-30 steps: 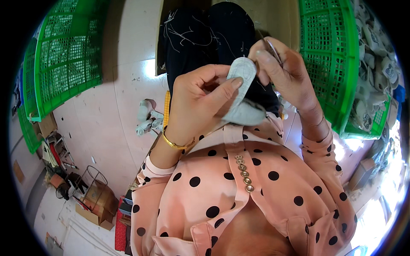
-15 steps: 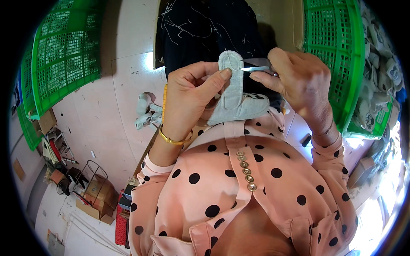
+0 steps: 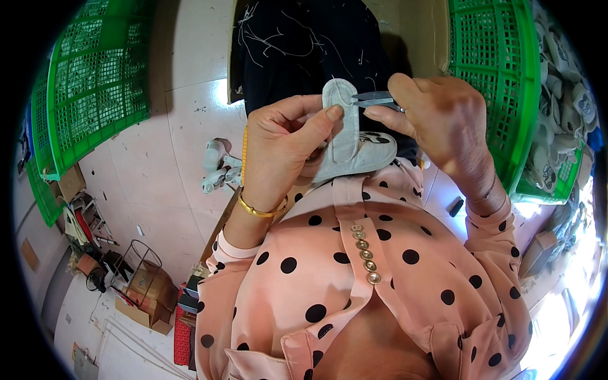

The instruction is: The person sits and uses scissors to trim excess fabric and loose threads from small, light-colored fabric pieces. They handle the items one by one, cutting edges and details, then placing the finished pieces into a cardboard box.

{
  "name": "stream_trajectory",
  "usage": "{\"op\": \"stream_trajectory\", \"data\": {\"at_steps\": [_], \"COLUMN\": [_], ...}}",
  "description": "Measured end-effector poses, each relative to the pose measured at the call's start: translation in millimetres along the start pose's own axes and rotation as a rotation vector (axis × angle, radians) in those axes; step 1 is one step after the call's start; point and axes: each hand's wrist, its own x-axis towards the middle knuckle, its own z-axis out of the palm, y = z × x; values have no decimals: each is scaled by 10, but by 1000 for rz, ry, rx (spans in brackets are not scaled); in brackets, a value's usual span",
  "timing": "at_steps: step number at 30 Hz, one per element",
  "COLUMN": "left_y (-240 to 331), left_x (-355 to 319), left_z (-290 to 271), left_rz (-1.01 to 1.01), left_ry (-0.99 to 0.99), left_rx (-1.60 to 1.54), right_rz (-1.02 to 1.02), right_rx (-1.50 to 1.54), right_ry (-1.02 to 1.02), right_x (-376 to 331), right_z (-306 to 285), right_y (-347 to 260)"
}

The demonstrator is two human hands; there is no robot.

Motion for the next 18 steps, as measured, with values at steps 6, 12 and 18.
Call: {"op": "stream_trajectory", "data": {"at_steps": [6,12,18], "left_y": [-32,-44,-94], "left_x": [-7,-20,-35], "left_z": [-10,19,32], "left_rz": [17,8,40], "left_ry": [-5,17,9], "left_rx": [-7,-13,-30], "right_rz": [0,-22,15], "right_rx": [2,-5,33], "right_ry": [-27,-2,-5], "right_x": [7,-1,-38], "right_z": [-28,-38,75], "right_y": [-7,-11,28]}}
